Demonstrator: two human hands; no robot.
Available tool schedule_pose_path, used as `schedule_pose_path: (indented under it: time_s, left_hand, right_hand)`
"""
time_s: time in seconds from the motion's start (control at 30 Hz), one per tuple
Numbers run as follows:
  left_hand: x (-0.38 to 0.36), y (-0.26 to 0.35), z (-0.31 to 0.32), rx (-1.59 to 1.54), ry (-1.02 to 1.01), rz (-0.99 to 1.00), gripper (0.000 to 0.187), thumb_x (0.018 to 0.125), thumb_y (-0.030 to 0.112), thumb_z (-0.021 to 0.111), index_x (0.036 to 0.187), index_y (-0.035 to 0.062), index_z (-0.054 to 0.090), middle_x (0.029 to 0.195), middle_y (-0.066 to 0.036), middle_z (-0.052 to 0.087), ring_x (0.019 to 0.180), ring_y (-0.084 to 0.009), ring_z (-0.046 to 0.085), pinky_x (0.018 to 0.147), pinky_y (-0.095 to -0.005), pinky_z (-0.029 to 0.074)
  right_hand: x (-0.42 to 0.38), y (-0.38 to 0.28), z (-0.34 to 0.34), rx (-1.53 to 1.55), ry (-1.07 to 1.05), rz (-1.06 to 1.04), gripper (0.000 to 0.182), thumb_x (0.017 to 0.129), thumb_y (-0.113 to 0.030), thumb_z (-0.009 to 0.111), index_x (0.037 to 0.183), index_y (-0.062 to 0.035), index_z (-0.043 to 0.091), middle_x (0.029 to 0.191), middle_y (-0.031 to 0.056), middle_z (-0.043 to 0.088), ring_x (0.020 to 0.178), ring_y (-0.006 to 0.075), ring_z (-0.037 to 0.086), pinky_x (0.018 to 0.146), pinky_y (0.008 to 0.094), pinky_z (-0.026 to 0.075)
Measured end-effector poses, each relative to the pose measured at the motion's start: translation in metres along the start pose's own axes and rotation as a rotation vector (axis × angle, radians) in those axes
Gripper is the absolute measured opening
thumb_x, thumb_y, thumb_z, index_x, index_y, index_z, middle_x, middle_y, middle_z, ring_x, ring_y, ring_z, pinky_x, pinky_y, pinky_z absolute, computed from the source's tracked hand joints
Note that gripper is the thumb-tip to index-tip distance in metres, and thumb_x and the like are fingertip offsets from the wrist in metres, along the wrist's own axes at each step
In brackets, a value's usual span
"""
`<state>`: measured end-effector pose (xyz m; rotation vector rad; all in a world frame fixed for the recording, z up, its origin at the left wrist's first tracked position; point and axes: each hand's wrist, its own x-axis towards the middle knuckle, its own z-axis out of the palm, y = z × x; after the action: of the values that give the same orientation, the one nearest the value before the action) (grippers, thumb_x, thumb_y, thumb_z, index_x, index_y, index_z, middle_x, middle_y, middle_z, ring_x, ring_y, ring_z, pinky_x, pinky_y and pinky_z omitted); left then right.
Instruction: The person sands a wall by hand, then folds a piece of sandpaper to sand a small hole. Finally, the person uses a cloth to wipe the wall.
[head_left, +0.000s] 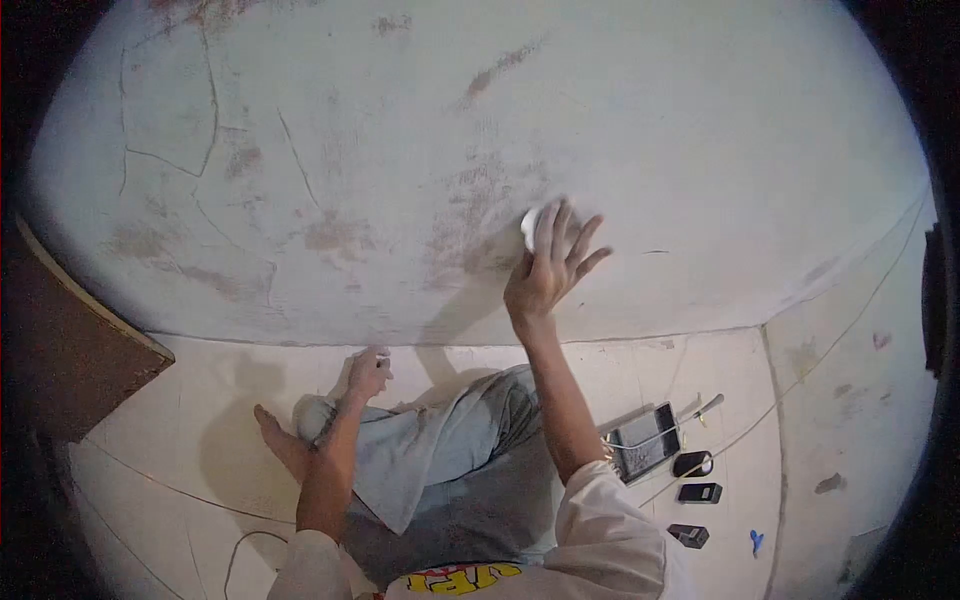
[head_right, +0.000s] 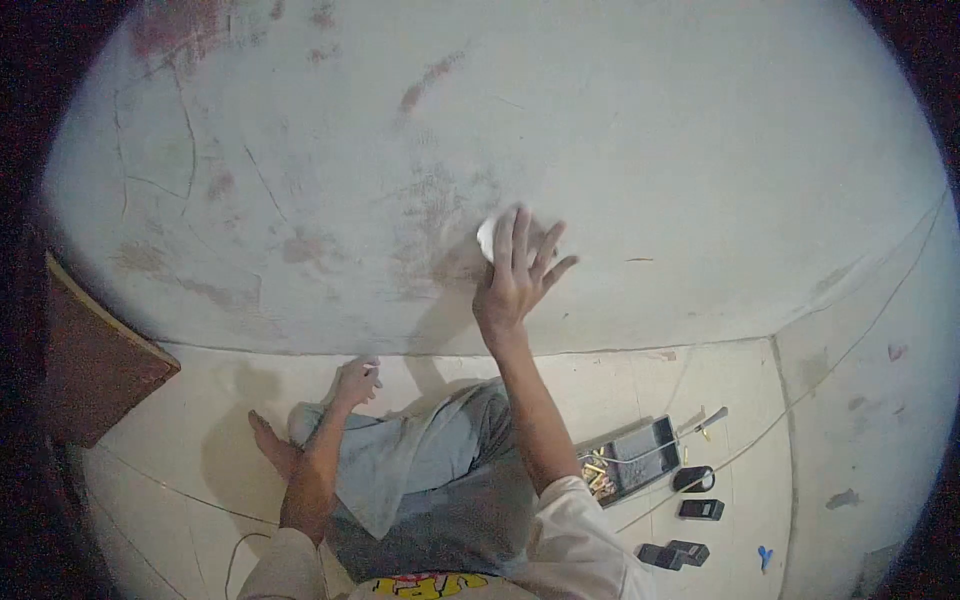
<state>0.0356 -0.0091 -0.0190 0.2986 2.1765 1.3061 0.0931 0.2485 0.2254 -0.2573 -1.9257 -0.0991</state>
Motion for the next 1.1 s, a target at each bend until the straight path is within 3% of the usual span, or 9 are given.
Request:
schedule_pose_path:
  time_s: [0.07,0.17,0.23,0.3,0.5,0.6,0.93,1.0,1.1]
  left_hand:
    - [-0.001,-0.003,0.002,-0.021,0.017,-0.056,0.026,0.088,0.016,0.053,0.111,0.0037,0.055,0.068,-0.009,0.065,0.045,-0.015,0.055,0.041,-0.0314,0.045]
    - [-0.015,0.009,-0.001,-0.057,0.054,-0.046,0.025,0.088,0.016,0.053,0.11,0.0047,0.056,0.067,-0.009,0.065,0.045,-0.0147,0.056,0.04,-0.031,0.044]
    - [-0.011,0.001,0.0,-0.032,0.025,-0.038,0.025,0.088,0.017,0.053,0.11,0.0053,0.056,0.067,-0.009,0.065,0.045,-0.0146,0.056,0.041,-0.0305,0.044]
    - [-0.007,-0.001,-0.001,-0.008,0.004,-0.017,0.025,0.088,0.017,0.054,0.11,0.0059,0.056,0.067,-0.008,0.065,0.045,-0.0145,0.056,0.041,-0.0299,0.045]
    - [-0.005,0.007,0.005,-0.049,0.023,-0.056,0.027,0.086,0.018,0.055,0.111,0.0058,0.056,0.068,-0.009,0.066,0.045,-0.0156,0.056,0.044,-0.0306,0.047]
    - [0.0,0.009,0.004,-0.024,0.035,-0.085,0.028,0.086,0.018,0.055,0.112,0.0062,0.056,0.07,-0.01,0.066,0.046,-0.0165,0.056,0.045,-0.0317,0.047]
    - [-0.011,0.001,-0.004,-0.069,0.024,-0.047,0.027,0.088,0.016,0.052,0.113,0.0062,0.056,0.073,-0.01,0.067,0.048,-0.0156,0.058,0.04,-0.03,0.046]
    - [-0.006,-0.002,-0.002,-0.06,0.042,-0.095,0.027,0.088,0.017,0.052,0.112,0.0058,0.056,0.073,-0.01,0.067,0.046,-0.0153,0.058,0.039,-0.0296,0.045]
    - [0.0,-0.003,0.001,-0.074,0.068,-0.063,0.024,0.088,0.018,0.053,0.108,0.0044,0.057,0.07,-0.009,0.066,0.045,-0.0151,0.057,0.04,-0.0306,0.045]
  right_hand:
    - [-0.038,0.0,0.003,0.085,0.005,0.02,0.053,0.084,-0.007,0.048,0.136,-0.0042,0.042,0.144,0.0056,0.04,0.14,0.0392,0.014,0.109,0.0604,-0.01]
    - [-0.073,0.0,0.014,0.071,-0.034,0.052,0.043,0.094,-0.014,0.041,0.135,-0.0017,0.044,0.145,0.0088,0.037,0.14,0.0394,0.014,0.108,0.0584,-0.012]
    - [-0.077,-0.003,0.017,0.046,-0.037,0.132,0.047,0.085,-0.005,0.042,0.132,-0.003,0.047,0.139,0.0073,0.046,0.139,0.0403,0.017,0.108,0.0614,-0.011]
    - [-0.076,-0.001,0.014,0.062,-0.028,0.111,0.047,0.086,-0.005,0.042,0.132,-0.0028,0.047,0.139,0.0074,0.046,0.139,0.04,0.017,0.108,0.0616,-0.011]
    - [0.003,-0.017,0.01,0.131,0.177,0.073,0.047,0.088,-0.007,0.044,0.135,-0.0073,0.045,0.141,0.0044,0.043,0.14,0.0382,0.016,0.107,0.0622,-0.012]
    - [0.056,-0.027,-0.021,-0.049,0.053,0.031,0.042,0.091,-0.006,0.043,0.132,-0.0011,0.047,0.142,0.0084,0.042,0.141,0.037,0.014,0.108,0.059,-0.012]
    - [-0.058,-0.021,0.001,0.069,-0.056,0.134,0.052,0.082,0.001,0.045,0.134,-0.0052,0.046,0.138,0.0065,0.047,0.14,0.0384,0.017,0.107,0.0618,-0.012]
    - [-0.056,-0.02,-0.004,-0.019,-0.154,0.134,0.041,0.093,-0.01,0.04,0.132,-0.0022,0.047,0.139,0.0117,0.046,0.139,0.0406,0.018,0.108,0.0602,-0.01]
    - [-0.056,-0.019,0.0,0.016,-0.082,0.107,0.041,0.093,-0.01,0.04,0.133,-0.0023,0.046,0.138,0.0123,0.046,0.138,0.0408,0.019,0.107,0.0606,-0.01]
